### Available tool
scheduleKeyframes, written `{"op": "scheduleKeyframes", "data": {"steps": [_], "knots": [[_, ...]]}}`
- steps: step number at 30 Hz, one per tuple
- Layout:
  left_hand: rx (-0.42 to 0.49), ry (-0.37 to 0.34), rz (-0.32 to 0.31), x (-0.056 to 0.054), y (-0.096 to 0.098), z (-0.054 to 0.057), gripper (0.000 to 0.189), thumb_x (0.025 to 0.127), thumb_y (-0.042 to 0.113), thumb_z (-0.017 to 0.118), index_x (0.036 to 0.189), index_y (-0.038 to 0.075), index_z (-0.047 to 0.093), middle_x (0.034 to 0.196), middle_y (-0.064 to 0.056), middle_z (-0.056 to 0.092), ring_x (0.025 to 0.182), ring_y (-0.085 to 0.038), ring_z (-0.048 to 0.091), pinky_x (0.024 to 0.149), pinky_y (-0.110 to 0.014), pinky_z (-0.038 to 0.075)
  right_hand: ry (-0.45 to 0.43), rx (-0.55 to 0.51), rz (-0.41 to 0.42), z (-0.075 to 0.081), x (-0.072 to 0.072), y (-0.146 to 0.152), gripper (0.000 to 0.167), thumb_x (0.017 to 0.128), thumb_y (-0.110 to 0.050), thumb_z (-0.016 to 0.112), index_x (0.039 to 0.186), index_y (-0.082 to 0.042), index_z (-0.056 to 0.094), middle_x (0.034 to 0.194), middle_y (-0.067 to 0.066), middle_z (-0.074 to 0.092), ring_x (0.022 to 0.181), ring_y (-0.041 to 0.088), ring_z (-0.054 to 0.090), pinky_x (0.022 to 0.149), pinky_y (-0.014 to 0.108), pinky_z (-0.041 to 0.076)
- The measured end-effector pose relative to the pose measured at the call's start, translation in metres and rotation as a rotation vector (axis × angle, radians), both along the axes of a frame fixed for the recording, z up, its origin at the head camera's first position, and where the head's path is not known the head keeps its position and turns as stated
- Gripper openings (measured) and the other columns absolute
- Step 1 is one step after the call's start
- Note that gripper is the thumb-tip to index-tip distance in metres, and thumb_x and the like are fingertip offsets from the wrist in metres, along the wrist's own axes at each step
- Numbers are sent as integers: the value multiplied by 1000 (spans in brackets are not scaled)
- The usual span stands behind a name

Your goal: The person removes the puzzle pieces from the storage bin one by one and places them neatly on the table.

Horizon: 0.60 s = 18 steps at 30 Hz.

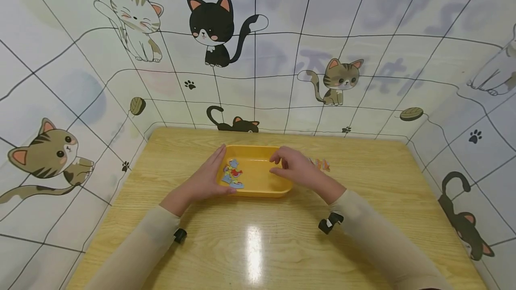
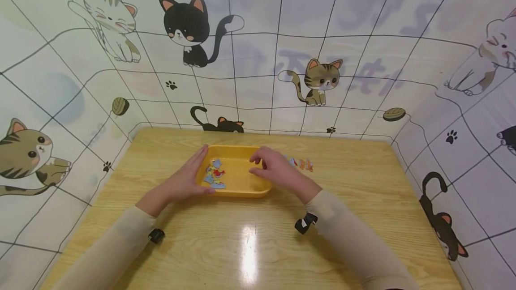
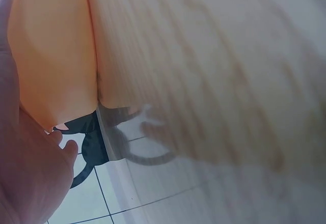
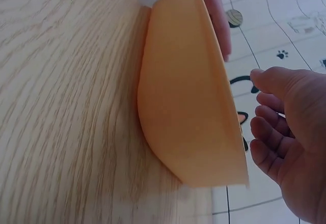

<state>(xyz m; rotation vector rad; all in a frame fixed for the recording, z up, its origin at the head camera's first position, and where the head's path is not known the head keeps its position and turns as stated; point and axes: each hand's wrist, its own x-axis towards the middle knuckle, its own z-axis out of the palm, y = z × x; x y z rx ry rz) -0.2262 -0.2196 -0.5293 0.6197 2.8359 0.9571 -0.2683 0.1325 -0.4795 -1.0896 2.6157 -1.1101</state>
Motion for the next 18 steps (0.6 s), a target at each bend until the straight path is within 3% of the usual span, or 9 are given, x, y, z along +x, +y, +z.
{"op": "scheduleKeyframes", "data": {"steps": [7,18], "knots": [[-5,-8,3,0,0,0,152,75,72,94,178,5,5,187,-9,1,171,-33,8,134,-56,20,15,98,96,-8,-8,-27,30,101,-18,84,124,-2,73,113,16,69,77,10,56,75,32,54],[8,-28,12,-1,0,0,152,74,74,93,178,7,5,187,-6,0,171,-33,10,134,-57,20,-18,178,140,-8,-13,-59,33,104,-21,82,128,-1,73,120,17,70,80,13,58,79,31,54]]}}
